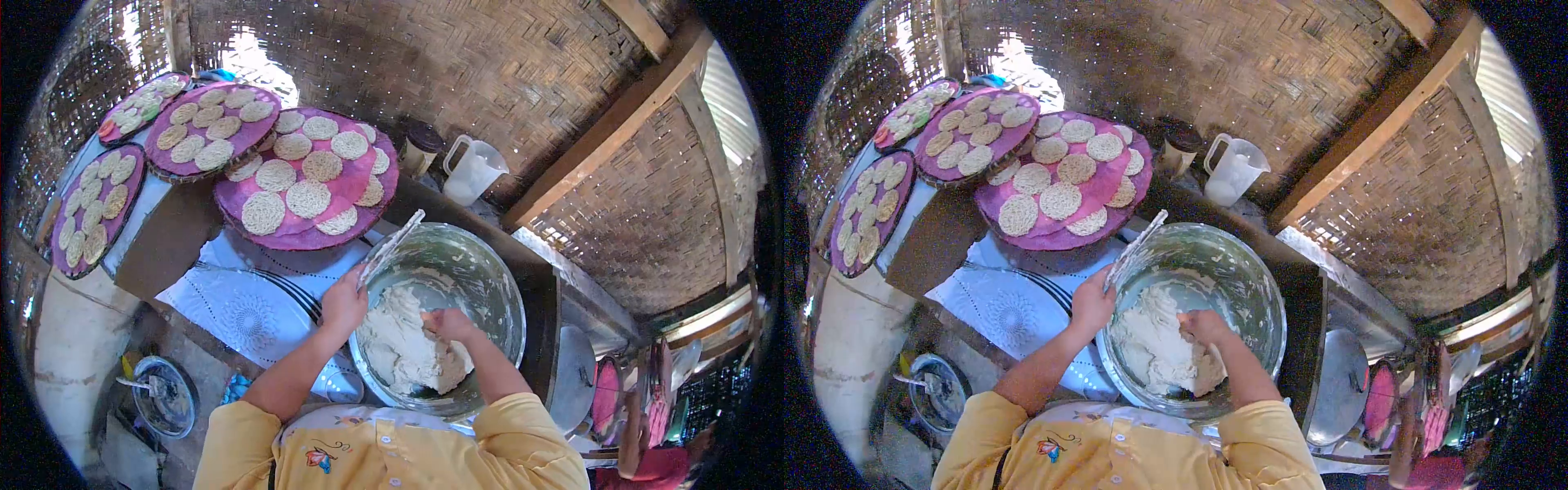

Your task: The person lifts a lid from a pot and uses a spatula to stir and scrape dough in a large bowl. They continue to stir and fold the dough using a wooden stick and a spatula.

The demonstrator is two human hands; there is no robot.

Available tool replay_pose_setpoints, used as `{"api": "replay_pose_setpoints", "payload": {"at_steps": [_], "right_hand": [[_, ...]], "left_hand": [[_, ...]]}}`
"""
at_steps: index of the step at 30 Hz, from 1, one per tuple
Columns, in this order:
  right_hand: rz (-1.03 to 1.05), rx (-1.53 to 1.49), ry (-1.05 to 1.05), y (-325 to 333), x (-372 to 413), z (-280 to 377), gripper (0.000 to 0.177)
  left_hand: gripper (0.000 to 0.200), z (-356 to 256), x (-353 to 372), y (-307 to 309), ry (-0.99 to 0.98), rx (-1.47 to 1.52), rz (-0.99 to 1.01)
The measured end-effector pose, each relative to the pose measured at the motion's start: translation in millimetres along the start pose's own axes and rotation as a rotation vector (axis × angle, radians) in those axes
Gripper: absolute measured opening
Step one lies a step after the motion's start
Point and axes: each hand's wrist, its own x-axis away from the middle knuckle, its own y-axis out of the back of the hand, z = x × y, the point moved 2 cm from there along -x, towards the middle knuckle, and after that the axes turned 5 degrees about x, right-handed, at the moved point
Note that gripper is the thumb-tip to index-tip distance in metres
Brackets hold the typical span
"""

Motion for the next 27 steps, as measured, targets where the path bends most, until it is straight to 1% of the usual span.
{"api": "replay_pose_setpoints", "payload": {"at_steps": [2,5,8,11,12,13,14,15,16,17,19,20,22,23,26,27], "right_hand": [[-0.022,-0.036,0.006,25.7,22.0,10.5,0.030],[-0.172,-0.075,-0.009,47.7,66.6,8.3,0.026],[-0.403,-0.293,0.012,58.0,109.9,-3.1,0.026],[-0.453,0.166,-0.041,68.7,140.9,46.8,0.031],[-0.385,0.310,0.042,36.8,135.6,42.3,0.037],[-0.098,0.374,-0.030,-9.6,120.3,37.7,0.040],[0.191,0.427,-0.100,-42.4,113.7,35.2,0.043],[0.189,0.383,-0.006,-40.2,120.0,38.7,0.046],[0.178,0.352,0.094,-24.8,124.7,40.2,0.048],[0.178,0.319,0.200,-10.8,132.5,42.3,0.050],[0.313,0.334,0.161,31.8,144.8,42.9,0.050],[0.372,0.349,0.144,51.5,141.1,40.5,0.050],[0.288,0.338,0.183,70.9,127.7,32.4,0.051],[0.252,0.324,0.201,70.0,124.1,29.5,0.052],[-0.030,0.124,0.153,42.2,83.5,20.0,0.050],[0.014,0.201,0.138,30.7,73.6,28.4,0.049]], "left_hand": [[0.041,-5.4,-0.2,4.6,0.014,-0.022,0.013],[0.041,-6.4,1.3,5.8,0.006,-0.020,0.003],[0.041,-0.7,0.6,1.4,-0.003,-0.015,-0.025],[0.041,-0.2,1.1,0.1,0.009,-0.017,-0.017],[0.041,-1.1,0.2,0.5,0.012,-0.017,-0.011],[0.041,1.4,-0.7,-1.5,0.042,-0.044,0.014],[0.041,3.2,3.6,-3.6,0.024,-0.036,0.015],[0.041,4.9,4.6,-3.1,0.001,-0.032,0.013],[0.041,3.2,-0.3,-1.2,-0.025,-0.025,-0.006],[0.041,1.7,-0.1,0.4,-0.003,-0.028,-0.005],[0.041,-4.0,1.0,3.7,0.034,-0.039,0.016],[0.041,-2.9,-2.3,3.6,0.000,-0.044,-0.006],[0.040,1.7,0.0,-1.3,-0.044,-0.043,-0.051],[0.040,2.8,2.5,-1.7,-0.023,-0.038,-0.041],[0.040,-2.5,0.2,1.6,0.006,-0.030,-0.033],[0.040,-3.1,1.1,1.9,0.006,-0.031,-0.036]]}}
